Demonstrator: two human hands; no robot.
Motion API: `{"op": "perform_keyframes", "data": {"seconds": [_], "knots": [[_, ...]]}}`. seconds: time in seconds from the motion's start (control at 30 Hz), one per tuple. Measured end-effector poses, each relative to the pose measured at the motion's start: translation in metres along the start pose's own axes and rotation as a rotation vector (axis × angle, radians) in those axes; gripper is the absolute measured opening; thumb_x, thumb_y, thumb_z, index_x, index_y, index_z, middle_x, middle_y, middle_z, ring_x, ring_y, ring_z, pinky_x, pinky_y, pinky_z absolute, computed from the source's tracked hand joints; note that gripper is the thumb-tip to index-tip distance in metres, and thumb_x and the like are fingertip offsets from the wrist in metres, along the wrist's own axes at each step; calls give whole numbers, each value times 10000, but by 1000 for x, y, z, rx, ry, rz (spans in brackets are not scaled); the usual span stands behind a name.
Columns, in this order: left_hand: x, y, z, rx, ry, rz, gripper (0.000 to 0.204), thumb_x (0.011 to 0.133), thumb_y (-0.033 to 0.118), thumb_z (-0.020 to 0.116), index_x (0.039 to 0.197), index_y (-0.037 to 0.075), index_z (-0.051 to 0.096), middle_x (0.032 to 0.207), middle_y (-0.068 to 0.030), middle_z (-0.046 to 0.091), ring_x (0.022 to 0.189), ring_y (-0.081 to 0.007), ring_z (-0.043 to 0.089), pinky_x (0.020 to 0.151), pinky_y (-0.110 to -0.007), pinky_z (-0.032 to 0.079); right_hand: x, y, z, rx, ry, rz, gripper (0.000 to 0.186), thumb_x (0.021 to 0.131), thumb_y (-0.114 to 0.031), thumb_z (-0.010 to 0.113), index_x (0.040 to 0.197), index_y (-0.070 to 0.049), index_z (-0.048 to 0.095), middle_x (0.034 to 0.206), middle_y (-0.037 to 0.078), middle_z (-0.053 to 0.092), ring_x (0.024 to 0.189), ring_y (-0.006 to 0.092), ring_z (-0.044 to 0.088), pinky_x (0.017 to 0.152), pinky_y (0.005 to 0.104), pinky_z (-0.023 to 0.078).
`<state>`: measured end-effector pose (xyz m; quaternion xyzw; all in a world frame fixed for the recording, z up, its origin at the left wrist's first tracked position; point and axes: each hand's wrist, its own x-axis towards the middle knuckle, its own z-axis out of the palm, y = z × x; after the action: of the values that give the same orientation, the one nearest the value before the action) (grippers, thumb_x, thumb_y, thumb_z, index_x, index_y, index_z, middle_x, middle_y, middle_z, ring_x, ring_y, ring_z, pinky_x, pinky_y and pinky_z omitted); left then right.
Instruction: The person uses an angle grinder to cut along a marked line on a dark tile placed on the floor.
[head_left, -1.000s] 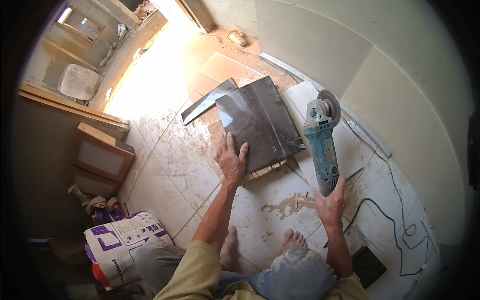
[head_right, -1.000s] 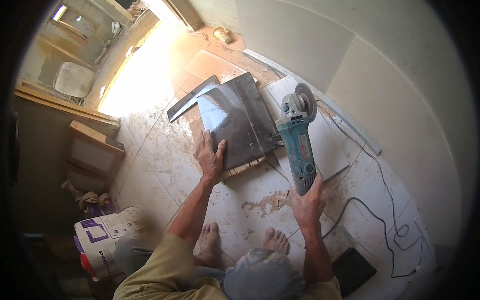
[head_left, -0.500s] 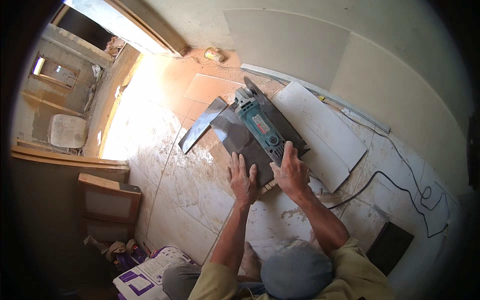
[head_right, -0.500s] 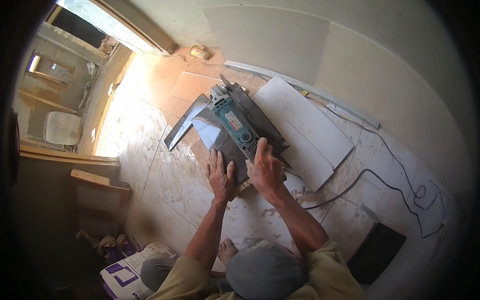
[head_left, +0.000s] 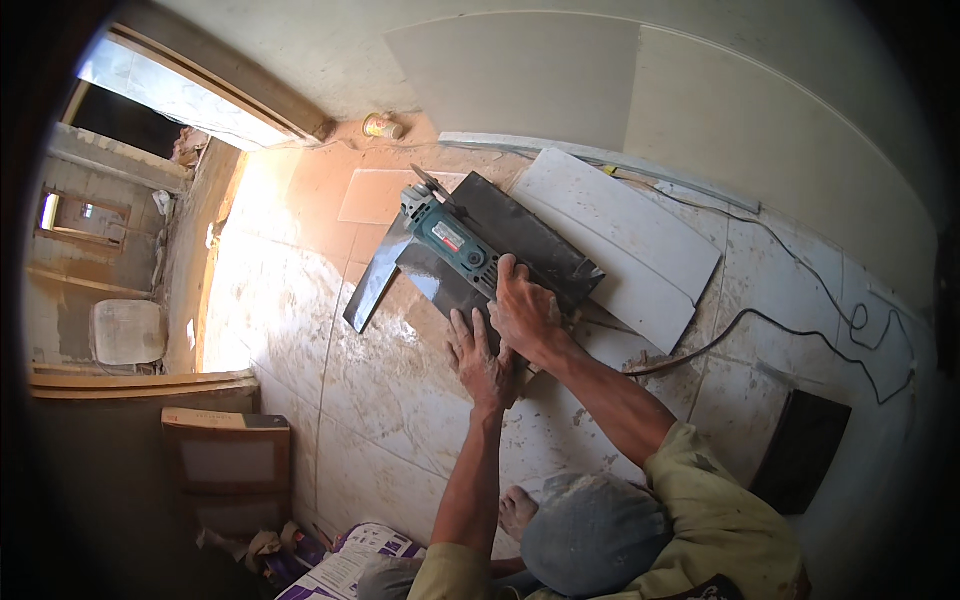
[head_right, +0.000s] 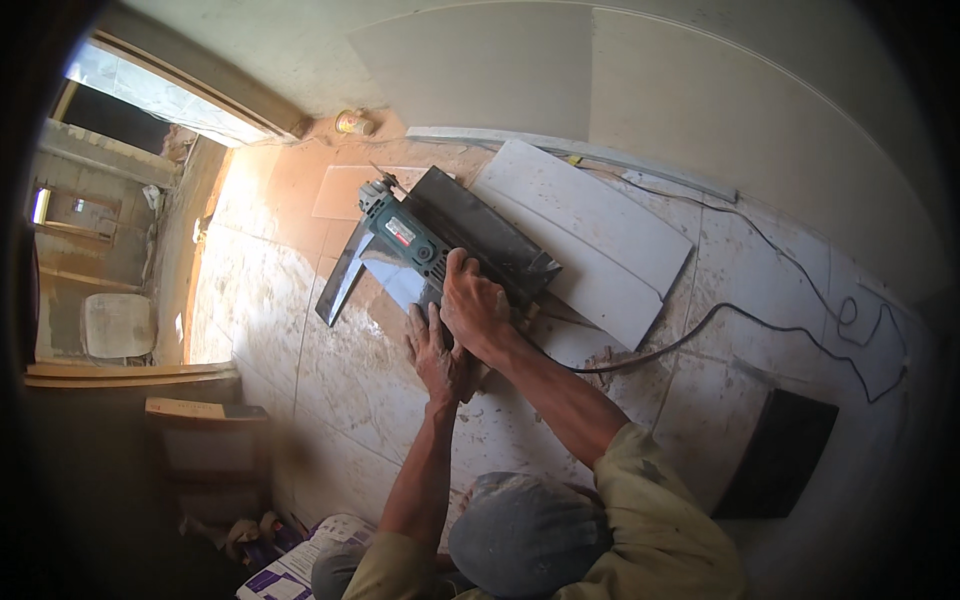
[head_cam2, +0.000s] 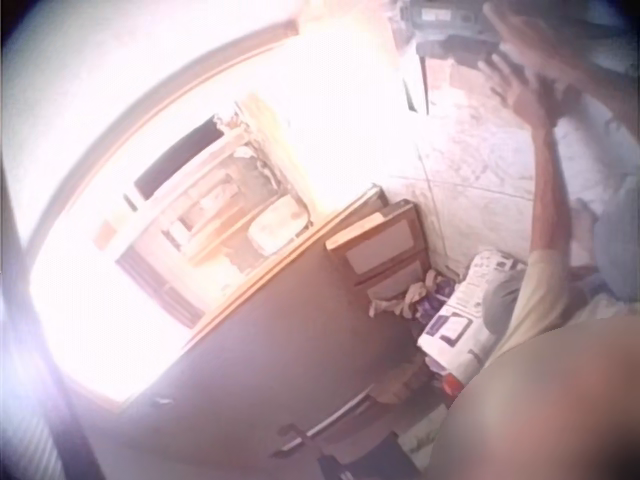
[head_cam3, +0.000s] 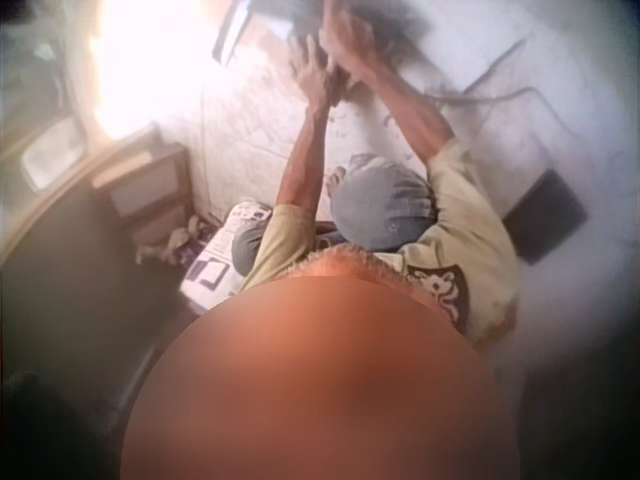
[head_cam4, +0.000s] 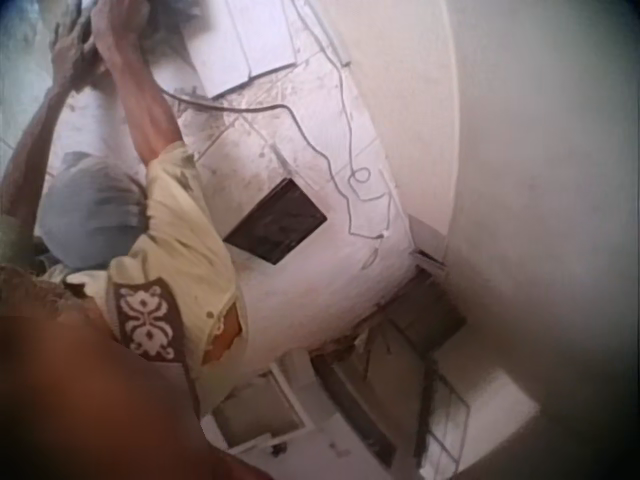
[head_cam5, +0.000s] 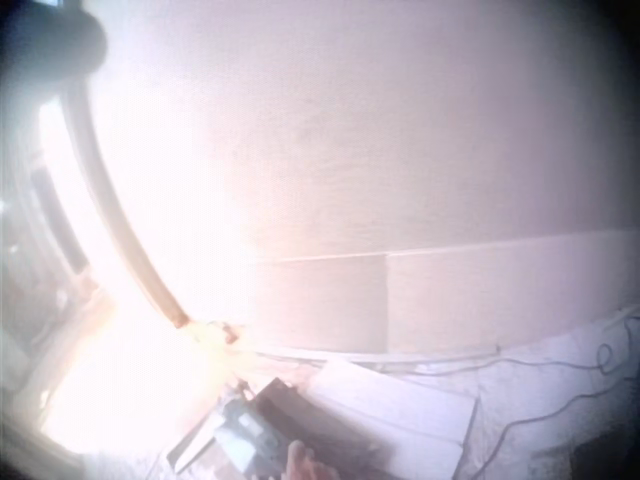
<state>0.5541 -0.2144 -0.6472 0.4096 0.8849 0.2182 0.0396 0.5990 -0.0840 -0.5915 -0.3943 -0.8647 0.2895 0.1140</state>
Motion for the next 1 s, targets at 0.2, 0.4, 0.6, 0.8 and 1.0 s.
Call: {"op": "perform_keyframes", "data": {"seconds": [0.2, 0.4, 0.6, 0.8, 1.0], "knots": [[-1, 0, -2, -23, 8, -3, 682, 932, 440, 572, 1486, 80, 403, 1594, -234, 217, 1476, -390, 210, 1187, -523, 127, 5, -1, 5, 0, 48, -15, 541, 844, -206, 725, 1162, 5, 342, 1018, 226, 576, 818, 386, 701, 648, 427, 603], [-1, -4, 6, -20, 65, 10, 677, 905, 388, 619, 1485, 107, 411, 1589, -214, 249, 1465, -373, 250, 1187, -515, 141, 6, -1, 13, -11, 41, 4, 538, 843, -195, 722, 1169, 3, 342, 1012, 224, 575, 803, 382, 701, 643, 431, 604], [0, -2, 5, -2, 54, -3, 678, 905, 401, 614, 1481, 102, 417, 1587, -213, 254, 1470, -383, 230, 1186, -514, 142, 6, 1, 17, -19, 74, 11, 534, 841, -198, 727, 1163, -2, 349, 1000, 220, 578, 805, 384, 699, 642, 430, 603], [0, -7, 8, 15, 74, 1, 683, 890, 374, 634, 1487, 124, 415, 1589, -200, 261, 1467, -370, 246, 1184, -511, 152, 7, -1, 16, -46, 64, -15, 535, 850, -155, 671, 1226, 59, 355, 985, 217, 599, 790, 347, 716, 650, 406, 610], [0, -5, 9, 17, 72, -5, 680, 884, 367, 648, 1479, 124, 428, 1587, -197, 268, 1465, -369, 252, 1182, -514, 158, 7, 2, 16, -46, 68, 1, 538, 853, -172, 679, 1217, 57, 355, 996, 220, 598, 799, 353, 715, 661, 407, 612]]}}
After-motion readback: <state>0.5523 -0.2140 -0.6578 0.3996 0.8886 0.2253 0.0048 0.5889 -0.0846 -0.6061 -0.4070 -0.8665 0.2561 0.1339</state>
